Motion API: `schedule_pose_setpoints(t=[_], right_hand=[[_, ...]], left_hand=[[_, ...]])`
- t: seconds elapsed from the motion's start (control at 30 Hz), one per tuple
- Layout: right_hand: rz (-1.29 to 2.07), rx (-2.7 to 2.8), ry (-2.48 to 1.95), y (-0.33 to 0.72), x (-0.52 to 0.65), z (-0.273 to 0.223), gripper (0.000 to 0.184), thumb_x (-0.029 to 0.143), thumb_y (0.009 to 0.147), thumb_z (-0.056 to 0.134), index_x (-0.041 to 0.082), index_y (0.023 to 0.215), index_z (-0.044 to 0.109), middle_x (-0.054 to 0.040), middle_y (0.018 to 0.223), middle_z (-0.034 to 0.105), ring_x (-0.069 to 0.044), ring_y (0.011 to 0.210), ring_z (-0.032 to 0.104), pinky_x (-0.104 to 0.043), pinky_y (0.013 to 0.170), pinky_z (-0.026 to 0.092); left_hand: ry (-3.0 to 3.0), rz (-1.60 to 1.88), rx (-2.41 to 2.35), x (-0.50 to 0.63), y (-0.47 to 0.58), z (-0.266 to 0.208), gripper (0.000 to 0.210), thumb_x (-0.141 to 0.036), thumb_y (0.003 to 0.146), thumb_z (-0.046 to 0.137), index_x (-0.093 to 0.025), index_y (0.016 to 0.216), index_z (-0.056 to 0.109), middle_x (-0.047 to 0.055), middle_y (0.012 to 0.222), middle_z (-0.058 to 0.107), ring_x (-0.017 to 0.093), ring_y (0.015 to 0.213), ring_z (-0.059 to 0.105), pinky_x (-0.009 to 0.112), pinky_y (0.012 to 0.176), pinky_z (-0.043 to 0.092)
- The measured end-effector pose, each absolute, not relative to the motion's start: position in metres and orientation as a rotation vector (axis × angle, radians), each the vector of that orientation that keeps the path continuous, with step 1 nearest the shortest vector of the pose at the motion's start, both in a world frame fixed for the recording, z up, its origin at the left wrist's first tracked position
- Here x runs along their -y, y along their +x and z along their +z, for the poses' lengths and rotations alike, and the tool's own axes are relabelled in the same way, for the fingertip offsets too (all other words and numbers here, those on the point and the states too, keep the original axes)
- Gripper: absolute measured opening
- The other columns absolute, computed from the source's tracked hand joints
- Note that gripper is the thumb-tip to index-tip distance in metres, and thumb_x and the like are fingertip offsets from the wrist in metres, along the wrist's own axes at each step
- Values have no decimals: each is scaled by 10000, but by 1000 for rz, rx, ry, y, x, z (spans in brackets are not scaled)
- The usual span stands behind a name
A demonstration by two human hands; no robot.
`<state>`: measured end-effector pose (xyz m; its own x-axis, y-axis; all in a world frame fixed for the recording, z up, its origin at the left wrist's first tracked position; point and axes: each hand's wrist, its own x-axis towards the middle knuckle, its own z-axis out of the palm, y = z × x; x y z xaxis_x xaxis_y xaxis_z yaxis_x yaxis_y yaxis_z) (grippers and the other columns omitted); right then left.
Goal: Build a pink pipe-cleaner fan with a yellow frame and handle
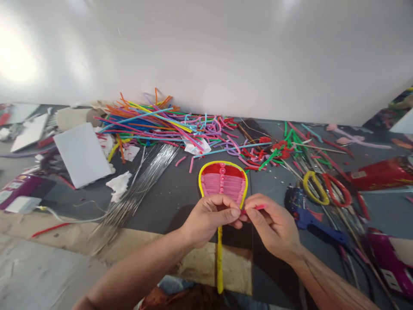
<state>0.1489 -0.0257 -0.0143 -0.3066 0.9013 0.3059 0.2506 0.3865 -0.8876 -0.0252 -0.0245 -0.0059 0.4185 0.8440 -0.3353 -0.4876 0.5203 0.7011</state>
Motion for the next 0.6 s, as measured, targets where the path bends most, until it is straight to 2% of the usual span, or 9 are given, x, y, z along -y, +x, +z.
schedule_pose_setpoints(t=[0.13, 0.3, 0.6], right_hand=[[935, 1801, -1036, 151, 25, -13, 98, 180, 910, 517, 219, 845, 579, -11, 805, 617, -117, 704, 611, -229, 656, 487], [989, 1802, -1065, 150, 23, -11, 129, 228, 918, 515, 210, 811, 587, -29, 778, 628, -140, 704, 614, -247, 642, 496], [1133, 1828, -1092, 153, 19, -10, 140, 287, 908, 547, 205, 835, 634, -24, 766, 637, -134, 674, 611, -233, 608, 497]], left_hand=[[736, 897, -813, 21, -26, -4, 276, -342, 652, 826, -110, 690, 682, 9, 610, 654, 78, 548, 584, 201, 582, 471], [844, 798, -843, 19, -30, -2, 297, -388, 674, 796, -114, 707, 685, 30, 656, 664, 90, 562, 574, 219, 576, 457], [932, 707, -929, 17, -30, -2, 259, -348, 669, 776, -125, 682, 645, 0, 624, 635, 76, 551, 543, 201, 555, 432]])
